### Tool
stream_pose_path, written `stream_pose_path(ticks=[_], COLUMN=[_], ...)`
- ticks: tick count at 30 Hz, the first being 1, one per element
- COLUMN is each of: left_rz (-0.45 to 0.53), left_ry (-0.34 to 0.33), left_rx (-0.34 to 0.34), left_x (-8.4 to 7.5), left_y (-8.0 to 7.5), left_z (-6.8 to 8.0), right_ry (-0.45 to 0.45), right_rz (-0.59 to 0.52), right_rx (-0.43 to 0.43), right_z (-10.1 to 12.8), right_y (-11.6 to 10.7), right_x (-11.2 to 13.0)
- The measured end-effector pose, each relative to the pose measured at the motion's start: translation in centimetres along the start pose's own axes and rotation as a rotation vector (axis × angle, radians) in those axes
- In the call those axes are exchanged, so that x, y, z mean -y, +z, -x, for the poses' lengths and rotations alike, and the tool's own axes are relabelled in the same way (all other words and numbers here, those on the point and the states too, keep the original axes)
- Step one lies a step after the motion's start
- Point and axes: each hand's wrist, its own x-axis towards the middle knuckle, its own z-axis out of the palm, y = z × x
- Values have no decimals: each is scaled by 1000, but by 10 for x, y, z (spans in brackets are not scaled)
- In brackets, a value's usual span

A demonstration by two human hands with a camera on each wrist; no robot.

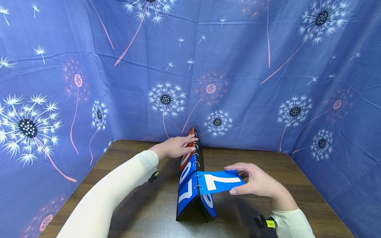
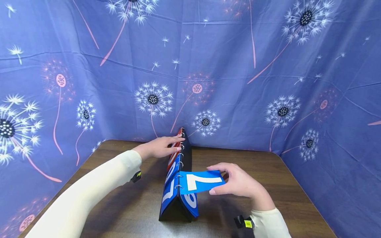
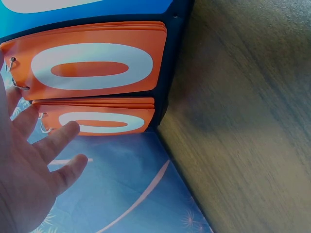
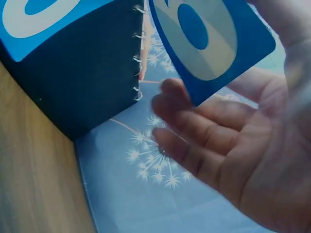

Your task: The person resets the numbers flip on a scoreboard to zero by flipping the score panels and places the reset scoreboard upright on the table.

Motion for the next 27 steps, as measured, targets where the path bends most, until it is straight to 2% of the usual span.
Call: stream_pose_path(ticks=[6, 12, 16, 22, 27], left_rz=[-2, -4, 0, -3, 25], left_ry=[-10, -4, -7, -9, -25], left_rx=[1, 1, 0, 2, 4], left_x=[1, 1, 2, 3, 2], left_y=[1, 1, 1, 2, 3], left_z=[-1, -1, -1, -1, -1], right_ry=[-134, -333, -431, -453, -417], right_rz=[-114, -324, -439, -506, -441], right_rx=[-123, -199, -240, -270, -244], right_z=[-1, -10, -16, -26, -43], right_y=[-1, 6, 16, 30, 42], right_x=[-1, 3, 10, 25, 42])
